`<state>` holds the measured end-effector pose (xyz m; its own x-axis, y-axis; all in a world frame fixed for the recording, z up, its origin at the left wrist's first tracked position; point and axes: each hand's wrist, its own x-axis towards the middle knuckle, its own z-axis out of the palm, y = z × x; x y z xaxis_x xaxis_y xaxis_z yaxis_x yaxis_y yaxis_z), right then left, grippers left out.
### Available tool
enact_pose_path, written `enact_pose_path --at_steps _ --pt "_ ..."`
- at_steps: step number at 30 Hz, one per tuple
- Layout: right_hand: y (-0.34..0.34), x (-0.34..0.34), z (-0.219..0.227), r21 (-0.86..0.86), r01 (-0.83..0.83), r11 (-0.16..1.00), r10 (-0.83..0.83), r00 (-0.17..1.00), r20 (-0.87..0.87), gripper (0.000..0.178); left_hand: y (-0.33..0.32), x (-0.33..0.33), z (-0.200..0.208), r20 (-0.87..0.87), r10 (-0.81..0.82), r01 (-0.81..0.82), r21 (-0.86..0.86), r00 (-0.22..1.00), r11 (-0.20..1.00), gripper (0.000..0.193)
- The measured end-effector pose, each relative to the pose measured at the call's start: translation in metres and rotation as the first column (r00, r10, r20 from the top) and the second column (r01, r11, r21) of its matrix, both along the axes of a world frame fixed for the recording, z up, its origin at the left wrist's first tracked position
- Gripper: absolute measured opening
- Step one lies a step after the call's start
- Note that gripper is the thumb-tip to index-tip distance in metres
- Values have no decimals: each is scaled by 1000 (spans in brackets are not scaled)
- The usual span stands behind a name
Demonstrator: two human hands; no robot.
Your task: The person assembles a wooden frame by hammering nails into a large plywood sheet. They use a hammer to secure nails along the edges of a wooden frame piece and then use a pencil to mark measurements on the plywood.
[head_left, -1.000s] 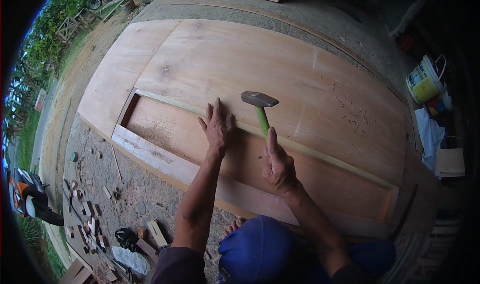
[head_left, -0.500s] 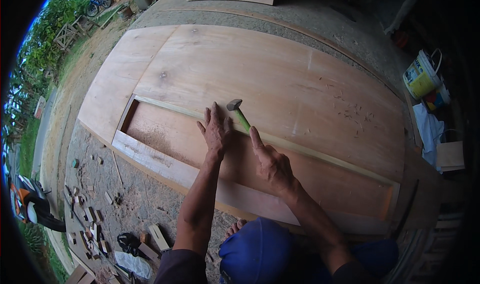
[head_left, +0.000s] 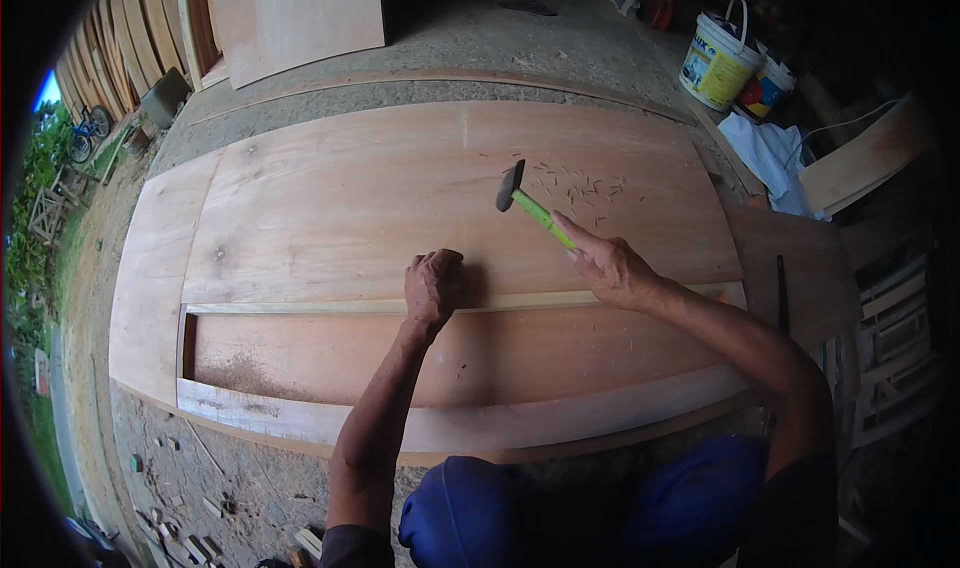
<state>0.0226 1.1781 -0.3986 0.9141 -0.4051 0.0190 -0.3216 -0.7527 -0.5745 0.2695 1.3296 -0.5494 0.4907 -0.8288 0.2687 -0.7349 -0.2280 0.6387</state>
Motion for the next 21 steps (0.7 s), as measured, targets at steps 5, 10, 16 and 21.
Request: enact_pose_path --at_steps 5,10,16,21 --pt "-7 -101 6 330 377 865 -444 882 157 60 -77 -42 -4 6 -344 343 -79 939 936 16" --pt "21 -162 -38 589 437 680 -676 684 273 59 -153 -112 -5 81 -451 452 2 889 892 19" --pt "30 -200 -80 705 422 569 -762 593 260 58 -189 -170 10 161 -303 257 255 939 932 22" --pt "38 -210 -87 731 422 536 -793 548 266 57 -178 -176 5 358 -309 209 292 881 933 29"
